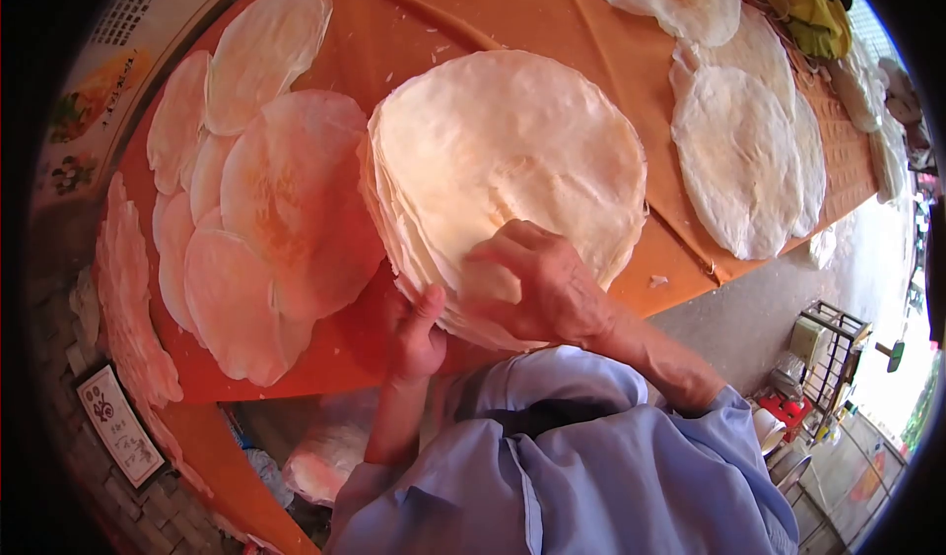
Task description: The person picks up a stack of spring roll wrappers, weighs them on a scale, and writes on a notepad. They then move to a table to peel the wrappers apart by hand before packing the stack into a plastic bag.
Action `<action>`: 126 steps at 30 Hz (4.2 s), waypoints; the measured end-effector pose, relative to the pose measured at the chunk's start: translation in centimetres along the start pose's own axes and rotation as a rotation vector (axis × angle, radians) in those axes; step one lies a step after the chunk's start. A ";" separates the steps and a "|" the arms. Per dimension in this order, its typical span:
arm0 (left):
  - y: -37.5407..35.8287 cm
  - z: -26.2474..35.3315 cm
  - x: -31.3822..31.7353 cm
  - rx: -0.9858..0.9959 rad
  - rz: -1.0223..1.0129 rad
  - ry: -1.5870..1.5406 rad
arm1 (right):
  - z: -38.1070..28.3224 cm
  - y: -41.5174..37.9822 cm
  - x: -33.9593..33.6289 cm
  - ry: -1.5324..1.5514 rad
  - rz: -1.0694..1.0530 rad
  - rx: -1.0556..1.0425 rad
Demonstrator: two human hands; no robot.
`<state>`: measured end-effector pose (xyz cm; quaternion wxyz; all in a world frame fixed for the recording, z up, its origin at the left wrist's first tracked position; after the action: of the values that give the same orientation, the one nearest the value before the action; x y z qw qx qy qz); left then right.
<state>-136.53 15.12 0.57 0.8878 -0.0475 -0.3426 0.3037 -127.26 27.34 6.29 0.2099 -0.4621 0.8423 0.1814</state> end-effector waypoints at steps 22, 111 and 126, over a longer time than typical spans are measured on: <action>-1.3 -2.2 -7.5 -0.034 0.306 0.055 | 9.1 -0.2 -5.9 0.347 0.202 0.479; -1.2 -8.2 -15.8 -0.262 0.257 -0.145 | 4.2 2.5 -31.2 0.599 0.676 0.154; -1.3 -2.2 -7.0 0.024 0.025 0.047 | 22.8 -10.3 -17.3 0.483 0.664 0.765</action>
<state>-138.54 10.29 -4.80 0.8923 -0.0484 -0.3172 0.3175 -105.80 45.64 -5.09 0.0954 -0.0915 0.9725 -0.1919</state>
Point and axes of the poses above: each hand's wrist, its own y-axis towards the middle knuckle, its own x-axis out of the palm, z = x × y, the point moved 8 cm from there along y, towards the middle knuckle, and after that the axes turned 6 degrees about -y, right-handed, at the moved point
